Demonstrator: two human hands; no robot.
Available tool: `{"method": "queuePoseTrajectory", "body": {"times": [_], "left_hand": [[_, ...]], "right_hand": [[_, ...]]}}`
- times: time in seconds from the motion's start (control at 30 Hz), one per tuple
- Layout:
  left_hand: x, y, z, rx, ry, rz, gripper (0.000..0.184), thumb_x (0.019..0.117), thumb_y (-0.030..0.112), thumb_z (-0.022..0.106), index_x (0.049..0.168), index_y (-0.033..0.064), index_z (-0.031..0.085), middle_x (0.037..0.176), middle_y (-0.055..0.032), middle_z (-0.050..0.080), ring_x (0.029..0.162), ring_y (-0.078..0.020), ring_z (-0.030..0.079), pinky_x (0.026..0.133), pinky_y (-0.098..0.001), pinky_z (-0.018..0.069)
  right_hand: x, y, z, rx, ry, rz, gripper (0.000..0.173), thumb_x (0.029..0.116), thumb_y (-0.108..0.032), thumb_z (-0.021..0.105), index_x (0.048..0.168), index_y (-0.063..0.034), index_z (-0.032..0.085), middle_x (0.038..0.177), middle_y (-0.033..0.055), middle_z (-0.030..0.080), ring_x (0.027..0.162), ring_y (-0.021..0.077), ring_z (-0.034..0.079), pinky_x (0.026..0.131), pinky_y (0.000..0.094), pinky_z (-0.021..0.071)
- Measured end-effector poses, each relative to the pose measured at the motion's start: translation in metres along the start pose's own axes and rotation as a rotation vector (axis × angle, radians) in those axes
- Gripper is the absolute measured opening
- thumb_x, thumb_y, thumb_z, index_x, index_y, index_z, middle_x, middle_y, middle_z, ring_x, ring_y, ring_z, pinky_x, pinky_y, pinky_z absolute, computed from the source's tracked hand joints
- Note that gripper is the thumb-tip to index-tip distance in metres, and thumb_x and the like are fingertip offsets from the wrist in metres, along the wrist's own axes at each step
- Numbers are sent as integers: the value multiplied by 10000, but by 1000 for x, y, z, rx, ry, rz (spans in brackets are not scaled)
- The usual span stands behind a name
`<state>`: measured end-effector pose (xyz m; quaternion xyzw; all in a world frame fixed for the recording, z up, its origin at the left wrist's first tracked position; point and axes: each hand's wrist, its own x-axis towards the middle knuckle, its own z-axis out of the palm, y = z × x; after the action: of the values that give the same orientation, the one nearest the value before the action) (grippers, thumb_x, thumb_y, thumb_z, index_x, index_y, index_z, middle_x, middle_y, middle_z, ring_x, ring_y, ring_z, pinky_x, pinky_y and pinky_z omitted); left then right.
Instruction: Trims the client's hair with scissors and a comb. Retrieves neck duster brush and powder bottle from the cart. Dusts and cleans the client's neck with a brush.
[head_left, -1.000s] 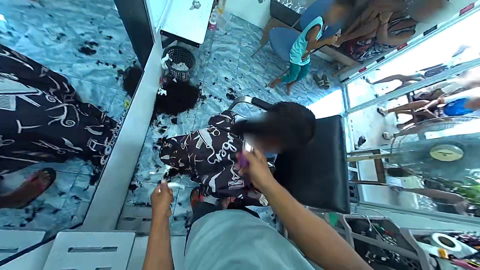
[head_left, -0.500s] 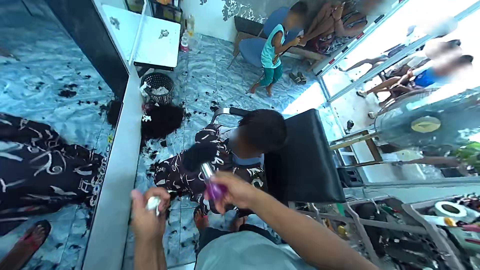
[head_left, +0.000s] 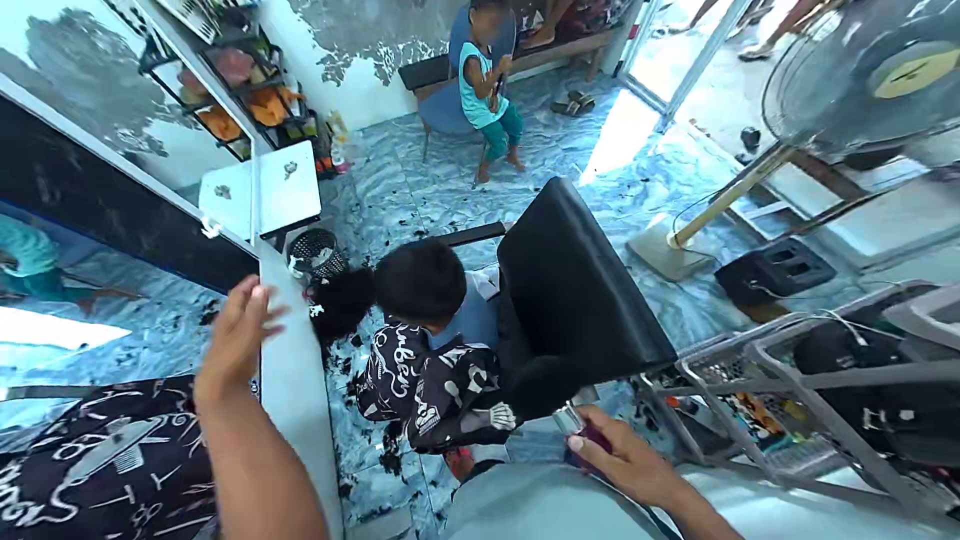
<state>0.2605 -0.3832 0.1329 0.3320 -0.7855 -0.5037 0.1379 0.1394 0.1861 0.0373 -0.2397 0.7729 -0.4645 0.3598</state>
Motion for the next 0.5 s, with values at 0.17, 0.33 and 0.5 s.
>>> {"method": "queuePoseTrajectory", "body": {"times": [0.17,0.33,0.5], "left_hand": [[-174,39,277,-625,-832,-9,815,902,755,537,1376,100,638,1112,-142,770,846,-262,775,719,-422,659],[-227,98,484,-394,-638,-130,557,1068,333,502,1422,-91,432,1220,-159,669,1105,-154,670,1013,-382,554],[-213,113,517,496,-493,102,531,994,258,642,1345,-117,507,1027,-229,705,939,-319,718,880,-531,584]], "right_hand": [[-3,43,-70,193,46,-102,517,991,-480,607,1321,-82,595,1008,38,740,780,133,723,676,365,641],[-7,61,-132,-54,-120,-312,735,1006,-249,593,1614,1,264,1523,234,477,1343,284,556,1121,471,482],[-15,108,-191,-485,-337,32,666,950,-187,710,1547,-64,444,1558,288,415,1357,510,485,1033,714,444]]}}
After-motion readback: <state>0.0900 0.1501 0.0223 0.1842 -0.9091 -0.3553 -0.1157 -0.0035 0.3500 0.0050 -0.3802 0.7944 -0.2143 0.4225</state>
